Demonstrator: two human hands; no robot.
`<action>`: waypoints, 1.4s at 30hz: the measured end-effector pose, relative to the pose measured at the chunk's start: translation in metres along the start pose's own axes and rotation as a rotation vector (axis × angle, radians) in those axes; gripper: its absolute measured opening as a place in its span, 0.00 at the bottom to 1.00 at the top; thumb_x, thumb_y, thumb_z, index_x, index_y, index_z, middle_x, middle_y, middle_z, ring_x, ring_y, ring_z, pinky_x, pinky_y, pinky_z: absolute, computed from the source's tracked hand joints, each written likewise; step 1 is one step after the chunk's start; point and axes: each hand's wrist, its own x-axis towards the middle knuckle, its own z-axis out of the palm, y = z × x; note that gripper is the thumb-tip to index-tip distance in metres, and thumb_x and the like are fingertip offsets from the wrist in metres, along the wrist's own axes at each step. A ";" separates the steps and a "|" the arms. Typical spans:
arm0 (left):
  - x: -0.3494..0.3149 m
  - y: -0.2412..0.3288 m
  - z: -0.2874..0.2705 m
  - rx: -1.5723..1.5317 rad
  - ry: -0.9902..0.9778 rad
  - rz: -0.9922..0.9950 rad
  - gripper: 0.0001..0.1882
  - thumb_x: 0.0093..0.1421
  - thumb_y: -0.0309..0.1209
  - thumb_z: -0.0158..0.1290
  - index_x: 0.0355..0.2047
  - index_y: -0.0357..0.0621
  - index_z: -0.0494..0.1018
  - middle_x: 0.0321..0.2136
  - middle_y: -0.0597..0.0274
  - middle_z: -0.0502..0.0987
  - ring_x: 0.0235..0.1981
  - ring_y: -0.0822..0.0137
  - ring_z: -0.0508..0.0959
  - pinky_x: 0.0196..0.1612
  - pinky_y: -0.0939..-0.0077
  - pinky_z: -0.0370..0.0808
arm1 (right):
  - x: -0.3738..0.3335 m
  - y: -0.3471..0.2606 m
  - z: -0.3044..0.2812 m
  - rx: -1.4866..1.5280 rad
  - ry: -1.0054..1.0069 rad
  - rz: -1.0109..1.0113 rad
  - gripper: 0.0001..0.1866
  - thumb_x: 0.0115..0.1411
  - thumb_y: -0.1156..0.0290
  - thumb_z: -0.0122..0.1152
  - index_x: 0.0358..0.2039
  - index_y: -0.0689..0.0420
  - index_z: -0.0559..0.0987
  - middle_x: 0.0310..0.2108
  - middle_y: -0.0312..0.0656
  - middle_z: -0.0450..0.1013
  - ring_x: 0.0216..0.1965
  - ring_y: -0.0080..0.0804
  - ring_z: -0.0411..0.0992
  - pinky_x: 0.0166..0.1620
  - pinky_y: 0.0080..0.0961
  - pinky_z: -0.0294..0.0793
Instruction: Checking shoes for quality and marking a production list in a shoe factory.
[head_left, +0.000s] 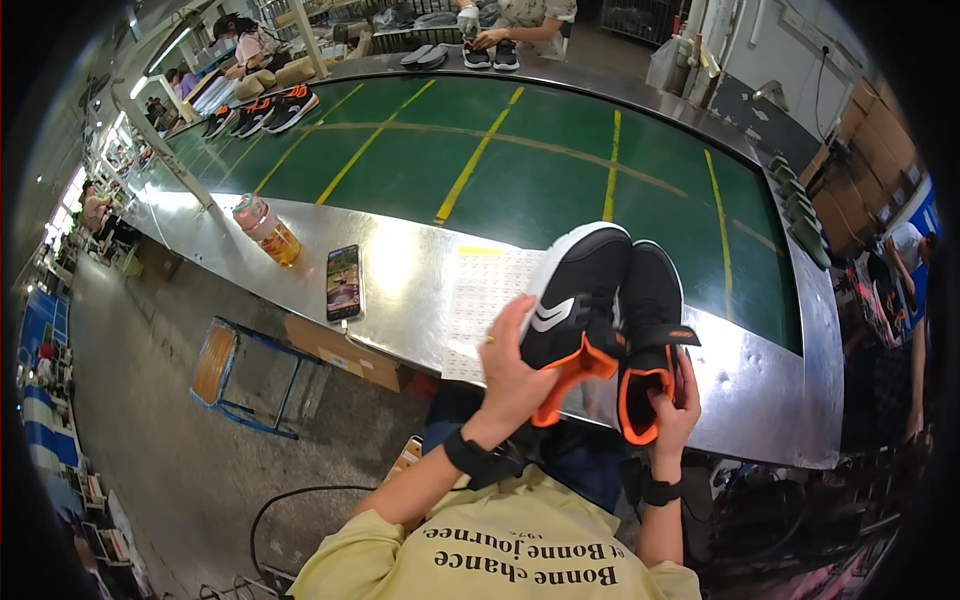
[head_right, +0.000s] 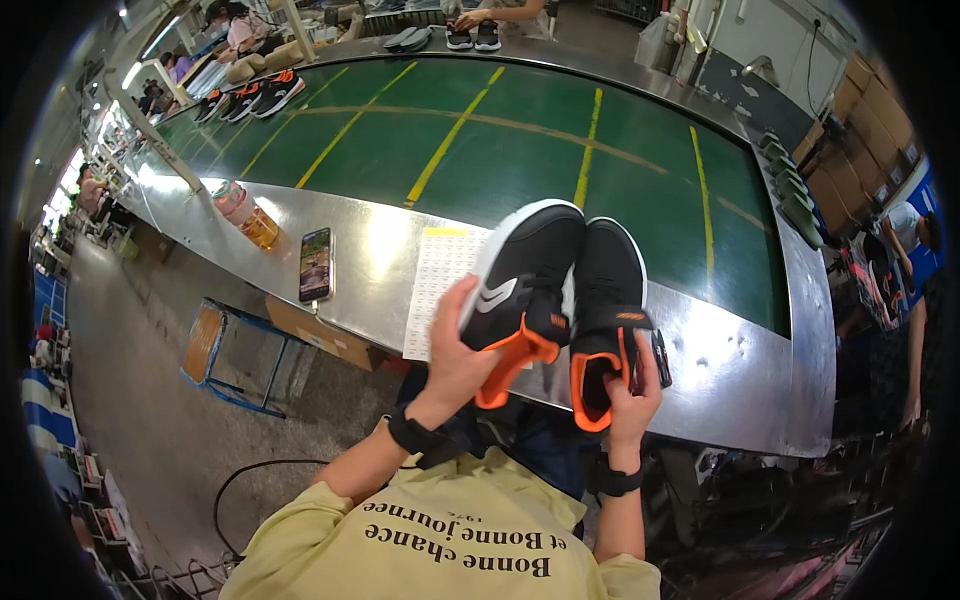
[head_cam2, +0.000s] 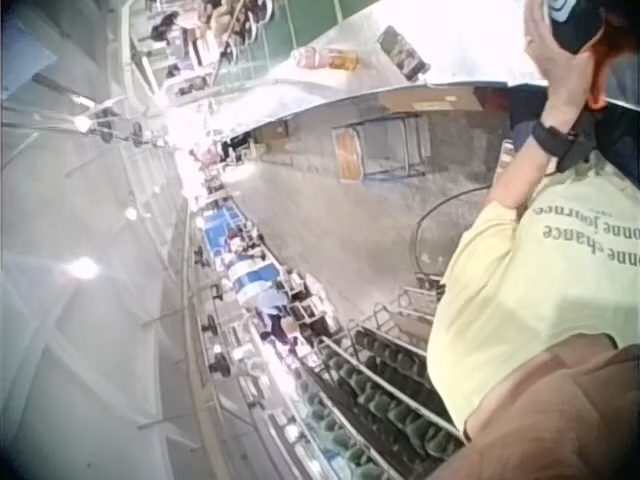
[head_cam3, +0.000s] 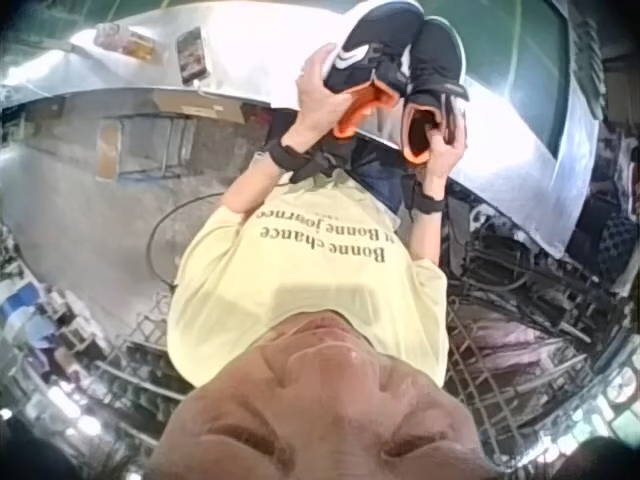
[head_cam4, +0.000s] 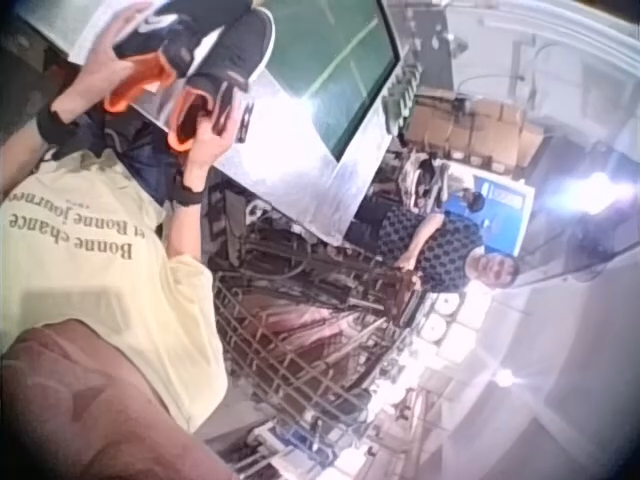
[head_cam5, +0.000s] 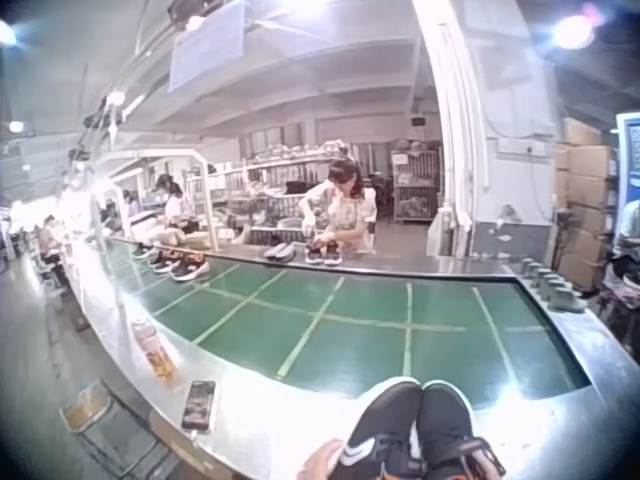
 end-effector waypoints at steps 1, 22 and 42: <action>-0.003 -0.007 0.012 -0.147 -0.031 -0.170 0.36 0.42 0.27 0.63 0.53 0.40 0.63 0.52 0.55 0.66 0.54 0.60 0.66 0.53 0.68 0.64 | 0.003 -0.003 0.008 0.149 -0.001 0.028 0.35 0.44 0.88 0.49 0.58 0.64 0.65 0.53 0.45 0.68 0.54 0.31 0.66 0.55 0.23 0.64; 0.086 -0.171 -0.026 0.702 -0.444 0.029 0.28 0.63 0.44 0.42 0.57 0.37 0.60 0.61 0.47 0.58 0.63 0.48 0.54 0.63 0.55 0.52 | 0.136 -0.059 0.174 -0.882 -0.858 -0.465 0.12 0.52 0.73 0.55 0.38 0.59 0.78 0.35 0.49 0.75 0.36 0.43 0.74 0.42 0.34 0.73; 0.072 -0.185 -0.014 0.753 -0.478 0.064 0.33 0.62 0.48 0.41 0.62 0.41 0.54 0.64 0.53 0.51 0.66 0.55 0.49 0.64 0.51 0.46 | 0.174 0.094 0.230 -1.669 -0.944 -0.977 0.03 0.47 0.71 0.57 0.20 0.54 0.78 0.23 0.40 0.74 0.30 0.35 0.74 0.31 0.32 0.71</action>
